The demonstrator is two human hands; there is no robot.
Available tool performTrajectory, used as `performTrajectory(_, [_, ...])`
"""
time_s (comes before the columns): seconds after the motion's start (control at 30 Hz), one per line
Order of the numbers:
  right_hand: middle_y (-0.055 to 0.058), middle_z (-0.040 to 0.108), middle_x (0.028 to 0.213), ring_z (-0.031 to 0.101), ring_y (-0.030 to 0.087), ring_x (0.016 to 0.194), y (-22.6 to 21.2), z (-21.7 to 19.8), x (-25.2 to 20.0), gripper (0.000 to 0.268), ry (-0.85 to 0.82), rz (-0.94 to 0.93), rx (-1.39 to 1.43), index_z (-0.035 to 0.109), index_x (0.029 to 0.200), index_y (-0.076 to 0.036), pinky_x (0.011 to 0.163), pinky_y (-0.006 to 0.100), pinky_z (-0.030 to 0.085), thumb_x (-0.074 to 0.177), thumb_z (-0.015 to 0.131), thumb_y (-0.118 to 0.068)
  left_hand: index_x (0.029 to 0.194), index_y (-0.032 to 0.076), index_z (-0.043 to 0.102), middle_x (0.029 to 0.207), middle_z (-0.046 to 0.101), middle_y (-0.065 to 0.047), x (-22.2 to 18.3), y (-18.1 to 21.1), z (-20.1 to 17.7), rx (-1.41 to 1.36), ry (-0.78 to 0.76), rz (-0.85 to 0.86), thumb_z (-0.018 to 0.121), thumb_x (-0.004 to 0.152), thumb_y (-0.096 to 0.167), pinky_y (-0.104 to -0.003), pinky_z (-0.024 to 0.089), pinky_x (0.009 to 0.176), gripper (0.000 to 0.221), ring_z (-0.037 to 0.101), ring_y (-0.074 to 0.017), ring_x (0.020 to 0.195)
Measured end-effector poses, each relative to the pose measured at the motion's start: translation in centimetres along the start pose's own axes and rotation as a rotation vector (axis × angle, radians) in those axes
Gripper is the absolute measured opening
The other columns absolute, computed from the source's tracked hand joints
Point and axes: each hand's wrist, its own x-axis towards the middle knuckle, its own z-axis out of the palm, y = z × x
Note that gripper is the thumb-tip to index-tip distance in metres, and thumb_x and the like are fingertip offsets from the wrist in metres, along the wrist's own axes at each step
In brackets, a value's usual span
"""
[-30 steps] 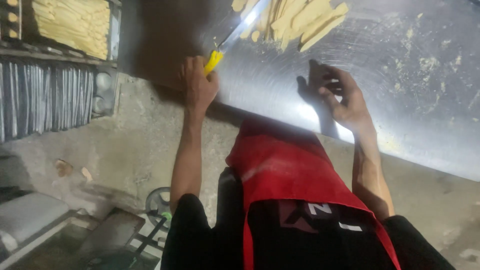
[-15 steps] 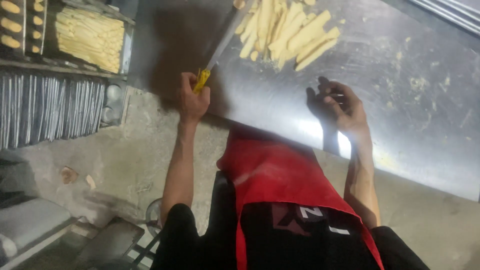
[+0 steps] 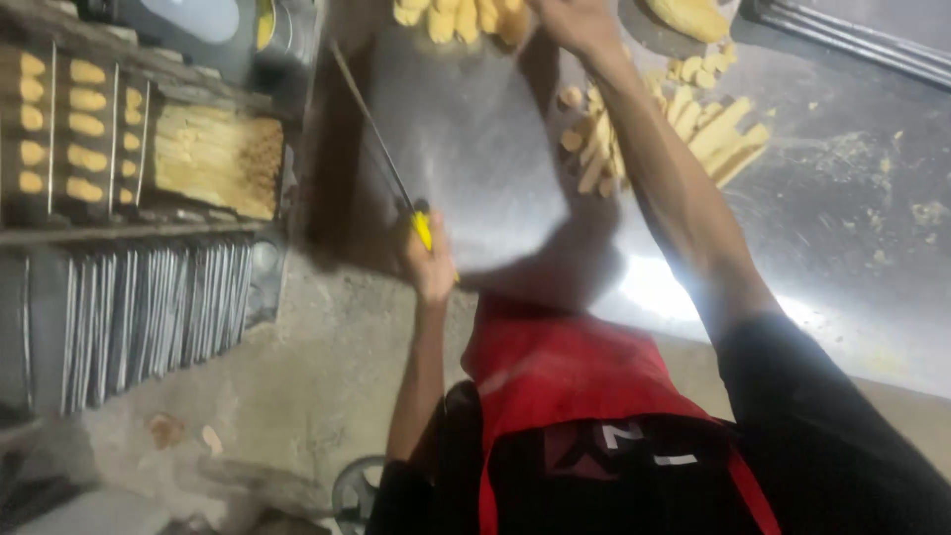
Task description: The person cuts elongated pieces of dough using a knife on a metal surface and stacks the cut pieces neatly onto a metal baking tray.
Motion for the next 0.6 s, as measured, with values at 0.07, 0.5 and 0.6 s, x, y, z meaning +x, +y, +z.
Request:
performTrajectory(0.07, [0.017,0.072,0.082,0.070,0.025,0.077,0.3,3.1,2.8,0.044,-0.035,0.048,0.010,0.074,0.098,0.000,0.069,0.039,0.054,0.101,0.070,-0.043,0.107,-0.001,0.063,0.095,0.062,-0.007,0.4,0.8,-0.5,0.046,0.018,0.243,0.061,0.110,0.021,-0.039,0.049,0.079,0.022,0.058,-0.0209,0.088])
performTrajectory(0.5, [0.015,0.065,0.079,0.064,0.016,0.065,-1.2,8.2,4.2,0.043,0.778,-0.462,-0.347,0.061,0.094,0.015,0.058,0.030,0.052,0.095,0.065,-0.027,0.087,0.000,0.065,0.071,0.060,-0.003,0.0,-0.7,-0.7,-0.178,-0.117,-0.003,0.063,0.106,0.016,-0.031,0.045,0.060,0.025,0.054,-0.0125,0.064])
performTrajectory(0.6, [0.012,0.066,0.082,0.064,0.016,0.071,3.2,-3.0,0.8,0.034,-0.018,0.082,-0.211,0.071,0.102,0.000,0.061,0.032,0.050,0.103,0.061,-0.033,0.097,-0.001,0.065,0.080,0.063,-0.004,0.3,-0.4,-0.8,-0.268,-0.137,0.080,0.062,0.107,0.016,-0.031,0.046,0.063,0.020,0.056,-0.0127,0.071])
